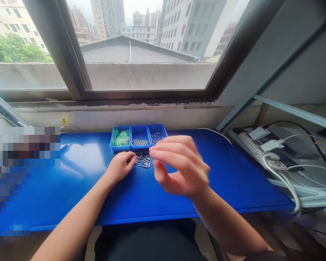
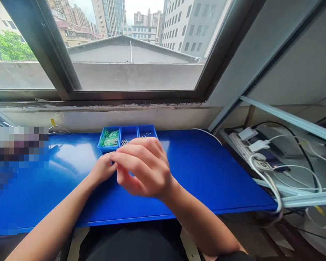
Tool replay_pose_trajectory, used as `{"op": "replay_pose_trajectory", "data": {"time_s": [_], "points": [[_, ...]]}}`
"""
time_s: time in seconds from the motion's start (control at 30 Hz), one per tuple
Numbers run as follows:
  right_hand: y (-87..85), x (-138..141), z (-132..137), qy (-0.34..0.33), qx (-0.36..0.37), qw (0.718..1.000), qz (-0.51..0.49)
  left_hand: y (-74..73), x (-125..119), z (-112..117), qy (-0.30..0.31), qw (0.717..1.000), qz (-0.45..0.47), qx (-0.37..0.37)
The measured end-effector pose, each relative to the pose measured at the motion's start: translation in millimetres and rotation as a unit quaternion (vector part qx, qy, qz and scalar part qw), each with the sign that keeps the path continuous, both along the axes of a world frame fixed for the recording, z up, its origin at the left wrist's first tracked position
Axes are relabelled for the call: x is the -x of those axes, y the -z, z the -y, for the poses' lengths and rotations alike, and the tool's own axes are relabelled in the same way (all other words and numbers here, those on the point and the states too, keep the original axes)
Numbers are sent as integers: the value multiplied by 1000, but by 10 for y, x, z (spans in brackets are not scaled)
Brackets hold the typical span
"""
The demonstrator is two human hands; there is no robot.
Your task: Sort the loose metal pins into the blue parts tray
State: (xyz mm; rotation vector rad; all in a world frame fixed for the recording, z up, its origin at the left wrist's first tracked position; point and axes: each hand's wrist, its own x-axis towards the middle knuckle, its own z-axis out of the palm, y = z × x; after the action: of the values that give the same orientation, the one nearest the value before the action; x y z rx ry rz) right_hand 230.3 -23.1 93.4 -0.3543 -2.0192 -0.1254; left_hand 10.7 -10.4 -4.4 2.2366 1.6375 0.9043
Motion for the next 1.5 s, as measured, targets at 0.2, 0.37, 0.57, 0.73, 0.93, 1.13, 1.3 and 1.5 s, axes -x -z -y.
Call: {"op": "replay_pose_trajectory", "data": {"time_s": [0.2,0.37,0.57,0.73,0.93,1.13,1.3,1.5], "points": [[792,213,-635,43,197,974,104,2,12,-7,9,998,20,52],[941,190,-702,61,348,910,216,4,19,-16,1,998,-1,64],[891,225,-625,38,399,878,262,-2,5,-11,4,995,-31,92],[913,231,-620,34,419,863,279,-10,17,-10,5,994,-43,103],[929,258,-611,51,413,861,292,-1,25,-33,13,989,-69,128],[943,256,-620,43,411,866,280,-20,18,-35,18,987,-84,137],[964,252,-625,35,412,867,280,-5,19,-37,14,987,-95,130],[999,267,-625,35,392,876,279,-1,14,-32,15,987,-94,127]]}}
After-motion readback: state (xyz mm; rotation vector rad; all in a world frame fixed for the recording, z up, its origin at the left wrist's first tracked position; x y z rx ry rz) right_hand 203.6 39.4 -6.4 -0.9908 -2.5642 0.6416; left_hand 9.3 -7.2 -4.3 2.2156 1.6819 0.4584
